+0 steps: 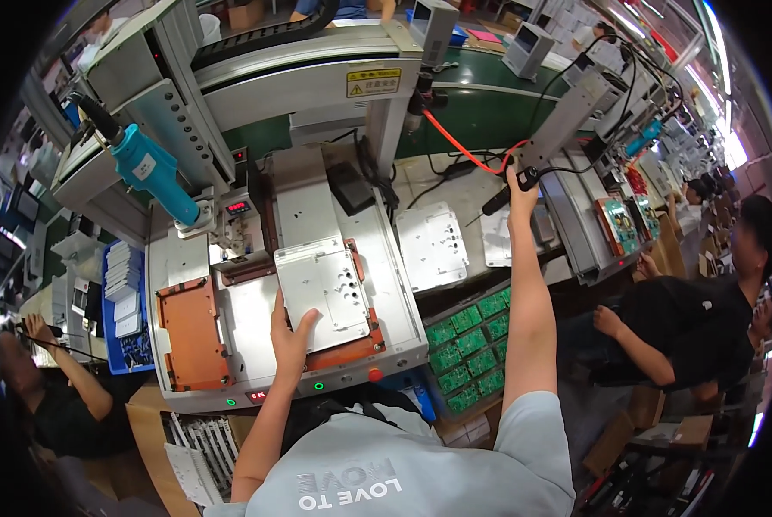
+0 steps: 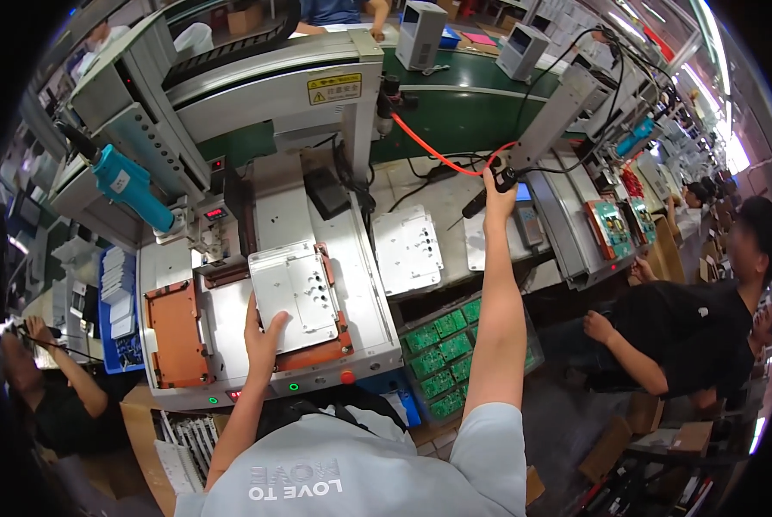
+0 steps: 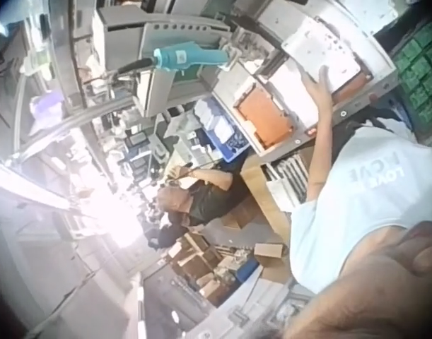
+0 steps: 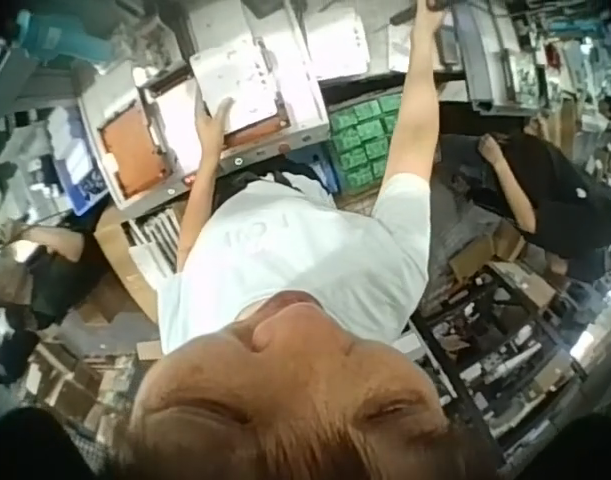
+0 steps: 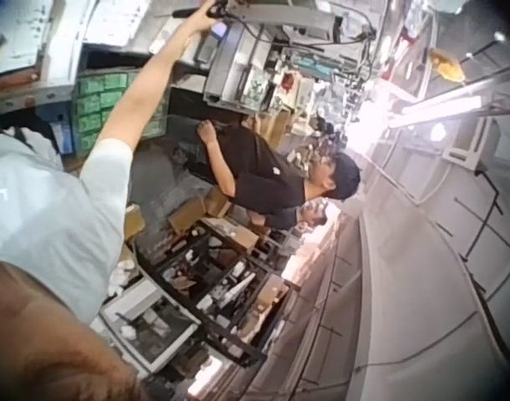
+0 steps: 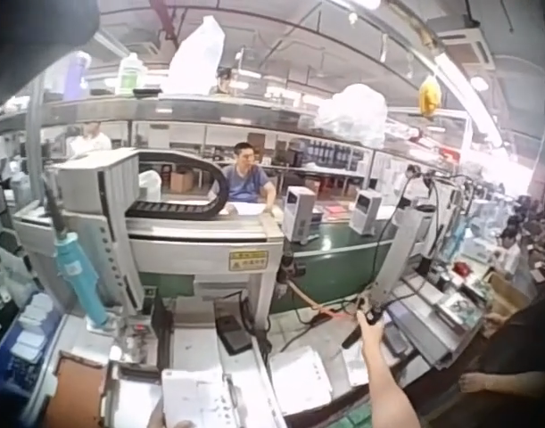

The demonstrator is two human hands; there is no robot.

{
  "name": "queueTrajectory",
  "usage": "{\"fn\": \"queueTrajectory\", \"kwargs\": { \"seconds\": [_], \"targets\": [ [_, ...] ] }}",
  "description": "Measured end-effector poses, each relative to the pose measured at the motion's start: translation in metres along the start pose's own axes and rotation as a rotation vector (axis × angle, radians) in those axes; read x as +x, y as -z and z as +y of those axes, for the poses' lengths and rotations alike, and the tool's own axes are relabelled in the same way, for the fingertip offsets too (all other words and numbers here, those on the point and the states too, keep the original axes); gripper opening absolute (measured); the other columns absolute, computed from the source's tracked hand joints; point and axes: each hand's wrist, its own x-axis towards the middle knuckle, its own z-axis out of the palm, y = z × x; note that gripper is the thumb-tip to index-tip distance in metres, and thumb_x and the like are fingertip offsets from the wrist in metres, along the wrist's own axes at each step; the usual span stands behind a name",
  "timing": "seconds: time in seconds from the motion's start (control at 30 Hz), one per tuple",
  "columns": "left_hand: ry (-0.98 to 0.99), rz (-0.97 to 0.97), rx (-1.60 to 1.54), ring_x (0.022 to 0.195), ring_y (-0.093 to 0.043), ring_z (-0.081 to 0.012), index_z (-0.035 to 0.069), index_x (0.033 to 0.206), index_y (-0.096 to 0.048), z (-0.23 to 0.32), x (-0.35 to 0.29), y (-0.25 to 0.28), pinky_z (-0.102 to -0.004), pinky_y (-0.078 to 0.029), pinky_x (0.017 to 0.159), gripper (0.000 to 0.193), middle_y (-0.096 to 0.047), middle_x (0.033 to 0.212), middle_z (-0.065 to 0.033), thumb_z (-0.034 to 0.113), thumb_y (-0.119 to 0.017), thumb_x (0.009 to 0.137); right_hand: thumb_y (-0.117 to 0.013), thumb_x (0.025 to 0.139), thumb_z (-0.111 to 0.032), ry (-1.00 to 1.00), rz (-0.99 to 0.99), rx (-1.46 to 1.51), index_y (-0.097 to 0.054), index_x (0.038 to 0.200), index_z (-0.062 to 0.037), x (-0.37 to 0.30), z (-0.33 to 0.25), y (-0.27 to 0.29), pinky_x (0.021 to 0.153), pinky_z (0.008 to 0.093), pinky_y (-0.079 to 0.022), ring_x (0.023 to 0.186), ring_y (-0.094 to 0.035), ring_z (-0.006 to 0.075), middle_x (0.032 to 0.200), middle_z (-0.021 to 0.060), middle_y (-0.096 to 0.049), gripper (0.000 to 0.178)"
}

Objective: Assembling, inspecting, and packaging plastic housings for electronic components on a production line.

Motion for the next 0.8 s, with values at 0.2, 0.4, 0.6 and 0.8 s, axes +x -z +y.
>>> {"fn": "queueTrajectory", "kwargs": {
  "seconds": [0.2, 0.4, 0.6, 0.8],
  "targets": [
    [0.056, 0.007, -0.012, 0.116, -0.049, -0.0203, -0.003, 0.141, -0.032, 0.005, 0.003, -0.003, -0.0301, -0.037, 0.099, 0.064, -0.050, 0.129, -0.0148, 0.009, -0.060, 0.085, -0.077, 0.076, -0.026, -0.141, -0.016, -0.113, -0.055, 0.114, 0.0007, 0.031, 0.054, -0.009, 0.089, 0.0305, -0.042, 0.098, -0.055, 0.0177, 0.107, 0.0076, -0.060, 0.052],
    [0.143, 0.016, -0.019, 0.117, -0.048, -0.0199, -0.004, 0.141, -0.030, 0.008, 0.002, -0.002, -0.0298, -0.036, 0.100, 0.062, -0.048, 0.132, -0.0143, 0.011, -0.058, 0.087, -0.077, 0.076, -0.021, -0.122, -0.010, -0.212, -0.053, 0.108, -0.0004, 0.058, 0.082, -0.016, 0.083, 0.0301, -0.043, 0.092, -0.055, 0.0174, 0.099, 0.0058, -0.059, 0.045],
    [0.115, 0.021, -0.014, 0.120, -0.046, -0.0200, -0.004, 0.141, -0.031, 0.005, 0.001, -0.002, -0.0294, -0.034, 0.101, 0.061, -0.046, 0.134, -0.0142, 0.011, -0.058, 0.088, -0.077, 0.071, -0.013, -0.177, -0.001, -0.323, -0.051, 0.115, 0.0031, 0.076, 0.127, -0.011, 0.088, 0.0318, -0.045, 0.099, -0.059, 0.0220, 0.108, 0.0127, -0.062, 0.054],
    [0.154, 0.024, -0.013, 0.119, -0.046, -0.0198, -0.004, 0.142, -0.029, 0.009, -0.001, -0.003, -0.0294, -0.034, 0.101, 0.062, -0.045, 0.135, -0.0135, 0.010, -0.057, 0.088, -0.078, 0.070, -0.018, -0.215, 0.062, -0.493, -0.056, 0.109, 0.0046, 0.097, 0.152, -0.006, 0.084, 0.0330, -0.047, 0.092, -0.063, 0.0237, 0.101, 0.0144, -0.065, 0.051]
  ]
}}
